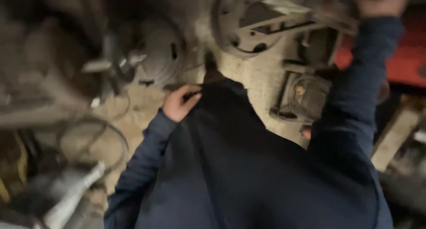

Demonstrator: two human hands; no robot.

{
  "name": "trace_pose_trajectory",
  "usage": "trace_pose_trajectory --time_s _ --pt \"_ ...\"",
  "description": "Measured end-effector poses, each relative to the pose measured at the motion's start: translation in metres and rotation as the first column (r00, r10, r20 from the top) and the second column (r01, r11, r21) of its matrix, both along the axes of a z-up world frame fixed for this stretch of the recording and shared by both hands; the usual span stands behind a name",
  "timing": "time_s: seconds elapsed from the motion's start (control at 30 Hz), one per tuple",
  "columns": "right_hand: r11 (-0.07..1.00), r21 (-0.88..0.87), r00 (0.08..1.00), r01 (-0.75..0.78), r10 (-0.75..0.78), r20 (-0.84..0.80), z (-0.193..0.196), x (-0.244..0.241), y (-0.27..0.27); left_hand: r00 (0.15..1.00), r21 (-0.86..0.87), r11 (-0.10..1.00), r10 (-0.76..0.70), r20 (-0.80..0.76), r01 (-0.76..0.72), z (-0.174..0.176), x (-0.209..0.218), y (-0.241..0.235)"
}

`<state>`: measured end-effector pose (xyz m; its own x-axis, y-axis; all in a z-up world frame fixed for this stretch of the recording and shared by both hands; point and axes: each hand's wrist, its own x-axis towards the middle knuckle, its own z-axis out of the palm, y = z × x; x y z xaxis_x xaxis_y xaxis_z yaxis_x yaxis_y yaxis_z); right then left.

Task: Sorting and inspecting various small metal hardware components like nuts and bolts in a workshop environment.

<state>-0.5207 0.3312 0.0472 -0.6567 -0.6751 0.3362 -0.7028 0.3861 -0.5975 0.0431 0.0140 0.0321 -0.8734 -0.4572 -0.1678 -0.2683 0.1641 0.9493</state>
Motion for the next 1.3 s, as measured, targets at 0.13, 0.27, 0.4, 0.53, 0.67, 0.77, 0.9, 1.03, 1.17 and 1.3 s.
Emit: trace_pose_trajectory --time_s 0.13,0.27,0.4,0.53,0.67,0.77,0.9,1.03,1.17,1.3 --pt "0.983 -0.048 0.977 -0.178 0.182 0.113 -0.058 0.025 -0.061 0.996 0.024 0.996 0.085 0.014 -0.085 -0.008 0.002 -0.014" --pt "0.903 -0.002 0.796 -0.43 0.38 0.471 -0.038 0.23 -0.18 0.976 0.131 0.972 0.207 -0.063 -0.197 -0.023 0.003 -0.022" --pt "0.674 -0.088 0.637 -0.734 0.727 0.256 -0.039 0.34 -0.263 0.937 0.157 0.937 0.331 -0.111 -0.313 -0.034 0.015 -0.023" --pt "0.545 -0.155 0.488 -0.824 0.822 0.295 -0.025 0.383 -0.31 0.803 0.435 0.747 0.59 -0.082 -0.504 -0.045 0.033 -0.033" --pt "0.543 -0.31 0.356 -0.78 0.793 0.494 -0.041 0.4 -0.314 0.708 0.503 0.639 0.703 -0.074 -0.582 -0.035 0.045 -0.034" --pt "0.674 -0.421 0.162 -0.607 0.624 0.764 -0.051 0.409 -0.318 0.682 0.385 0.667 0.722 -0.12 -0.638 -0.019 0.043 -0.037" --pt "0.753 -0.396 0.08 -0.526 0.508 0.858 -0.054 0.41 -0.321 0.648 0.396 0.66 0.739 -0.186 -0.639 -0.022 0.04 -0.038" --pt "0.75 -0.377 0.08 -0.544 0.493 0.866 -0.061 0.406 -0.324 0.635 0.334 0.677 0.734 -0.24 -0.656 -0.027 0.038 -0.045" --pt "0.78 -0.416 -0.08 -0.467 0.431 0.899 -0.069 0.405 -0.328 0.606 0.376 0.647 0.759 -0.237 -0.663 -0.041 0.035 -0.046" --pt "0.821 -0.427 -0.19 -0.379 0.383 0.904 -0.075 0.404 -0.326 0.615 0.321 0.685 0.728 -0.303 -0.653 -0.017 0.03 -0.055"
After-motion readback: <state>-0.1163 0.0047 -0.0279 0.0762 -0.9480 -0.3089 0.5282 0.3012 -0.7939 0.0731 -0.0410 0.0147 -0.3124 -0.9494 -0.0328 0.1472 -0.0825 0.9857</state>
